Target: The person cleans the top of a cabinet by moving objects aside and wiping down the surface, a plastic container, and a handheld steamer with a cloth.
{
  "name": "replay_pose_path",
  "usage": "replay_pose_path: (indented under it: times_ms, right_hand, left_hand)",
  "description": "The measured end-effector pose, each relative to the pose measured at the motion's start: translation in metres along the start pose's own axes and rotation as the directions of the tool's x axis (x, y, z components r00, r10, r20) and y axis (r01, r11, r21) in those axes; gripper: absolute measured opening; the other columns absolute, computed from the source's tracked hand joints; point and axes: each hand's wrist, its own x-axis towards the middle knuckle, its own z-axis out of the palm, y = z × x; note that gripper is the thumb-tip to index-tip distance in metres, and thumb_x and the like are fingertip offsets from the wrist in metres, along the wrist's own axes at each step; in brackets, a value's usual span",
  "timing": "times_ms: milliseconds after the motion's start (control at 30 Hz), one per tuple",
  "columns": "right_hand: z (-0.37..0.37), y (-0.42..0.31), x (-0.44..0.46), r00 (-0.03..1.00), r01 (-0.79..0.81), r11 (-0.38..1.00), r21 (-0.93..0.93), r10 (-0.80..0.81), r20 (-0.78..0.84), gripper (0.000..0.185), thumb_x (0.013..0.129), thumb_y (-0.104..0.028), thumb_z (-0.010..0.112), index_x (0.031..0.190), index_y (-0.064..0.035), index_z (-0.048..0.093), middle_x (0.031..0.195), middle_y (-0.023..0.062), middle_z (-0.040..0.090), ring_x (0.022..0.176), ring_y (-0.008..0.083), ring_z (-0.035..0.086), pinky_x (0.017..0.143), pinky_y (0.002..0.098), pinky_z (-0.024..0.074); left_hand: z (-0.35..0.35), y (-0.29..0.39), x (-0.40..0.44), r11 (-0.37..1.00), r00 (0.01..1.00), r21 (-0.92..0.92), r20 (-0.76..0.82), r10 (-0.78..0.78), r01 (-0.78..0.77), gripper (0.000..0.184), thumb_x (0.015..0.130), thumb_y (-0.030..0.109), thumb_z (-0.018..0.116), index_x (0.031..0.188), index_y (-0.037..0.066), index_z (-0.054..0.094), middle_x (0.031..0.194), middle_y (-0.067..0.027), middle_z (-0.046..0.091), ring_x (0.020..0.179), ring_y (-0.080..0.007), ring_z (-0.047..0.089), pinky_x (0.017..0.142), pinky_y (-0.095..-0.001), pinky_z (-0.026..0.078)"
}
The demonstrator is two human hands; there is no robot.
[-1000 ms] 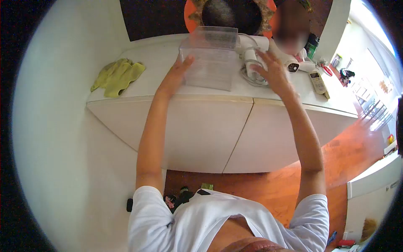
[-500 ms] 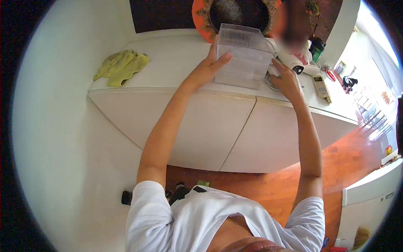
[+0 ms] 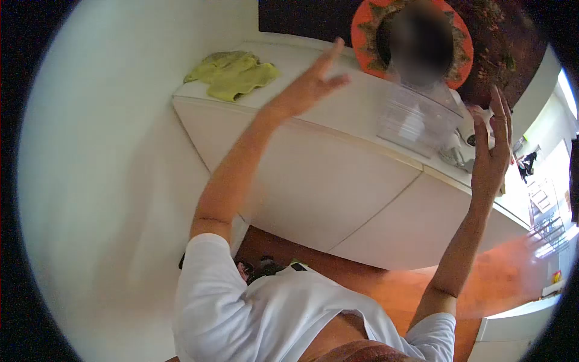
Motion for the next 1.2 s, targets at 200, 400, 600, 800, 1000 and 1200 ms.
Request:
replay_pose_path:
  times_ms: [200,400,600,800,1000,1200]
  right_hand:
    - [0.092,-0.125,0.01,0.912,0.272,0.937,0.219,-0.324,0.252,0.045,0.082,-0.007,0.056,0.126,-0.0158,0.05,0.133,0.0165,0.041,0.119,0.0344,0.044,0.099,0.0428,0.0362]
    - [0.319,-0.182,0.023,0.768,0.214,0.919,0.333,-0.368,0.524,0.062,0.086,-0.042,0.051,0.139,-0.0186,0.027,0.14,0.0301,0.019,0.124,0.0528,0.025,0.097,0.0589,0.0307]
    - [0.415,-0.212,0.015,0.524,0.143,0.985,0.098,-0.159,0.837,0.071,0.084,-0.062,0.039,0.139,-0.0176,0.027,0.144,0.0248,0.018,0.129,0.0484,0.021,0.098,0.0633,0.023]
    - [0.486,-0.177,0.031,0.534,0.203,0.968,0.149,-0.237,0.812,0.061,0.089,-0.05,0.038,0.135,-0.0116,0.032,0.137,0.0248,0.031,0.124,0.0445,0.032,0.095,0.0615,0.03]
    - [0.586,-0.12,0.052,0.493,0.493,0.85,0.184,-0.448,0.746,0.045,0.089,-0.036,0.042,0.121,-0.0057,0.047,0.125,0.0227,0.045,0.115,0.0394,0.044,0.095,0.051,0.0365]
    - [0.608,-0.103,0.076,0.602,0.183,0.958,0.22,-0.286,0.746,0.04,0.087,-0.029,0.043,0.111,0.0012,0.053,0.118,0.0246,0.05,0.11,0.0365,0.048,0.094,0.0424,0.0394]
  left_hand:
    - [-0.178,-0.097,-0.021,0.912,0.98,0.364,-0.005,-0.201,0.189,0.046,0.092,0.036,0.045,0.133,0.015,0.041,0.14,-0.0087,0.037,0.131,-0.0279,0.03,0.107,-0.0373,0.025]
    - [-0.236,-0.235,-0.039,0.713,0.953,0.688,0.109,-0.282,0.132,0.052,0.09,0.04,0.045,0.138,0.025,0.034,0.143,-0.0169,0.027,0.132,-0.0329,0.026,0.106,-0.0407,0.026]
    - [-0.225,-0.249,-0.051,0.589,0.718,0.808,0.416,-0.558,-0.011,0.057,0.091,0.042,0.038,0.142,0.021,0.023,0.146,-0.0182,0.02,0.135,-0.0333,0.017,0.108,-0.0457,0.022]
    - [-0.217,-0.298,-0.015,0.639,0.733,0.757,0.36,-0.577,0.132,0.052,0.09,0.03,0.036,0.138,0.01,0.029,0.134,-0.0231,0.037,0.121,-0.0377,0.04,0.102,-0.0448,0.032]
    - [-0.2,-0.406,0.041,0.67,0.811,0.742,0.386,-0.44,0.01,0.044,0.086,0.019,0.039,0.125,-0.002,0.044,0.116,-0.0238,0.054,0.106,-0.0362,0.054,0.093,-0.0464,0.04]
    - [-0.176,-0.472,0.075,0.644,0.88,0.765,0.311,-0.358,-0.007,0.033,0.086,0.018,0.041,0.105,-0.001,0.06,0.104,-0.0197,0.062,0.096,-0.0342,0.059,0.084,-0.0443,0.045]
